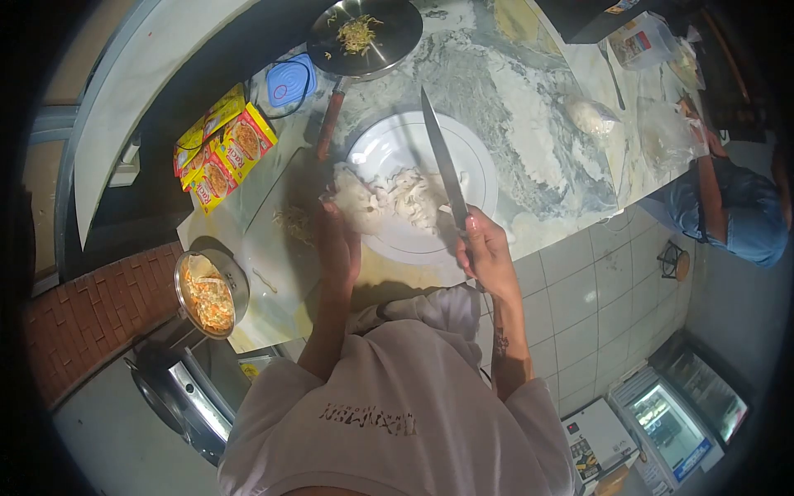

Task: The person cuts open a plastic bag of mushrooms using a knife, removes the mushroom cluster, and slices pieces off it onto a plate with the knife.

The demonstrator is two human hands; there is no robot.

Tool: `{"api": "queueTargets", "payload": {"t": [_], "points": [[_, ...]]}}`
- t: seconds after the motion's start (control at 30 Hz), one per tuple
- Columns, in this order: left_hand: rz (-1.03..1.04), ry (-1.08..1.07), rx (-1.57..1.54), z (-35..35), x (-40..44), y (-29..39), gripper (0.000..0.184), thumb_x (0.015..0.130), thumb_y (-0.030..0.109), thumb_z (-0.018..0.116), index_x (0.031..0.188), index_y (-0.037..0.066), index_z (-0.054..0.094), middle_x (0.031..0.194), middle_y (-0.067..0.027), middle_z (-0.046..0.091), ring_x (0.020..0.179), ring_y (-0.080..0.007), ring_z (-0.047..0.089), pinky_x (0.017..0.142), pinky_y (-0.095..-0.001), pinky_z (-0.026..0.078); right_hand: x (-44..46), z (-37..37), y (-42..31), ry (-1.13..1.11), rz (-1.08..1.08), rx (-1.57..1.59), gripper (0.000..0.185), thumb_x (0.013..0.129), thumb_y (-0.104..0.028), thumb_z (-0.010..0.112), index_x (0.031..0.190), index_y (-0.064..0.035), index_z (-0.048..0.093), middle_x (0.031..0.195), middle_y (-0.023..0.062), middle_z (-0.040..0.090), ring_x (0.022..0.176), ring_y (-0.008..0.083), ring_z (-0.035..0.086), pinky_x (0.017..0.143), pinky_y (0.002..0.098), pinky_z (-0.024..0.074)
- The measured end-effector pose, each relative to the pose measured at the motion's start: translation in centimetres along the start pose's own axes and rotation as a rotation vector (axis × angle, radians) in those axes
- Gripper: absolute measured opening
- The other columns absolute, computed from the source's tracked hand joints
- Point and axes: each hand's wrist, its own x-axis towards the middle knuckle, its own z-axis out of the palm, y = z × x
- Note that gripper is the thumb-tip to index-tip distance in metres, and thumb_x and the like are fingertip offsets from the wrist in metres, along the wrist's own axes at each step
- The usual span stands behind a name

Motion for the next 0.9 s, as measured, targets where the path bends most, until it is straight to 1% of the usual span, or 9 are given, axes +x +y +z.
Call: {"api": "queueTargets", "payload": {"t": [0.07, 0.17, 0.2, 0.27, 0.4, 0.47, 0.57, 0.7, 0.9], "points": [[0.004, 0.007, 0.086, -0.2, 0.0, 0.5, 0.051, 0.099, 0.040, 0.054, 0.134, 0.004, 0.045, 0.124, -0.0042, 0.054, 0.110, -0.0096, 0.054, 0.092, -0.0268, 0.049, 0.0, -0.5, 0.0, -0.001, -0.037, -0.042, 0.049, 0.105, -0.043, 0.035, 0.129, -0.0043, 0.053, 0.052, -0.0016, 0.043, 0.038, 0.0044, 0.033, 0.035, 0.0204, 0.0263], [0.019, -0.036, 0.016, 1.0, 0.0, 0.8, 0.050, 0.099, 0.040, 0.055, 0.135, 0.007, 0.044, 0.123, -0.0020, 0.054, 0.107, -0.0057, 0.053, 0.086, -0.0201, 0.047, 0.2, -0.5, -0.3, 0.003, -0.049, -0.090, 0.050, 0.105, -0.044, 0.035, 0.132, -0.0043, 0.050, 0.052, -0.0016, 0.044, 0.039, 0.0040, 0.033, 0.036, 0.0206, 0.0258], [0.018, -0.038, 0.017, 0.9, -0.1, 0.6, 0.050, 0.099, 0.040, 0.055, 0.135, 0.007, 0.044, 0.123, -0.0020, 0.054, 0.107, -0.0057, 0.053, 0.086, -0.0201, 0.047, 0.3, -0.5, -0.3, 0.005, -0.049, -0.089, 0.050, 0.105, -0.044, 0.035, 0.132, -0.0043, 0.050, 0.052, -0.0016, 0.044, 0.039, 0.0040, 0.033, 0.036, 0.0206, 0.0258], [-0.027, -0.011, 0.058, 0.6, -0.3, 0.0, 0.050, 0.101, 0.037, 0.049, 0.134, 0.000, 0.043, 0.124, -0.0112, 0.055, 0.113, -0.0201, 0.056, 0.099, -0.0379, 0.045, 0.5, -0.3, -0.2, -0.006, -0.050, -0.156, 0.053, 0.104, -0.044, 0.037, 0.137, -0.0030, 0.046, 0.052, -0.0016, 0.045, 0.041, 0.0041, 0.035, 0.038, 0.0207, 0.0267], [-0.098, -0.029, 0.086, 0.5, -0.5, -0.4, 0.049, 0.100, 0.035, 0.051, 0.135, 0.001, 0.043, 0.124, -0.0104, 0.055, 0.112, -0.0192, 0.056, 0.099, -0.0362, 0.045, 1.0, 0.4, -0.2, 0.013, -0.128, -0.250, 0.055, 0.104, -0.043, 0.039, 0.140, -0.0010, 0.041, 0.053, -0.0016, 0.045, 0.043, 0.0047, 0.038, 0.042, 0.0209, 0.0282], [-0.092, -0.102, 0.074, 0.5, -0.7, -0.3, 0.042, 0.102, 0.032, 0.050, 0.135, 0.007, 0.045, 0.125, -0.0032, 0.054, 0.110, -0.0087, 0.053, 0.089, -0.0260, 0.048, 1.1, 0.6, -0.4, 0.029, -0.132, -0.205, 0.055, 0.104, -0.041, 0.039, 0.142, -0.0001, 0.038, 0.054, -0.0023, 0.044, 0.046, 0.0055, 0.041, 0.044, 0.0216, 0.0290], [-0.051, -0.152, 0.084, 1.0, -0.7, -0.2, 0.042, 0.102, 0.030, 0.050, 0.135, 0.005, 0.045, 0.124, -0.0046, 0.056, 0.110, -0.0103, 0.053, 0.089, -0.0268, 0.047, 0.7, 1.4, -1.6, -0.050, -0.086, -0.174, 0.053, 0.105, -0.038, 0.039, 0.142, 0.0004, 0.039, 0.056, -0.0008, 0.045, 0.051, 0.0086, 0.043, 0.052, 0.0244, 0.0358], [-0.072, -0.173, 0.151, 1.5, -0.8, -0.2, 0.042, 0.102, 0.029, 0.052, 0.134, 0.003, 0.046, 0.124, -0.0065, 0.057, 0.111, -0.0126, 0.053, 0.092, -0.0288, 0.045, 0.4, 3.2, -1.1, -0.187, -0.069, -0.189, 0.052, 0.105, -0.034, 0.037, 0.145, 0.0008, 0.035, 0.056, -0.0001, 0.043, 0.050, 0.0092, 0.043, 0.053, 0.0255, 0.0391], [-0.111, -0.197, 0.314, 1.5, -1.0, -0.3, 0.039, 0.101, 0.028, 0.053, 0.129, 0.001, 0.050, 0.119, -0.0072, 0.058, 0.108, -0.0120, 0.054, 0.092, -0.0282, 0.044, 0.6, 4.3, 0.8, -0.179, -0.087, -0.137, 0.050, 0.106, -0.030, 0.035, 0.144, 0.0012, 0.039, 0.054, -0.0012, 0.041, 0.049, 0.0077, 0.040, 0.053, 0.0248, 0.0385]]}}
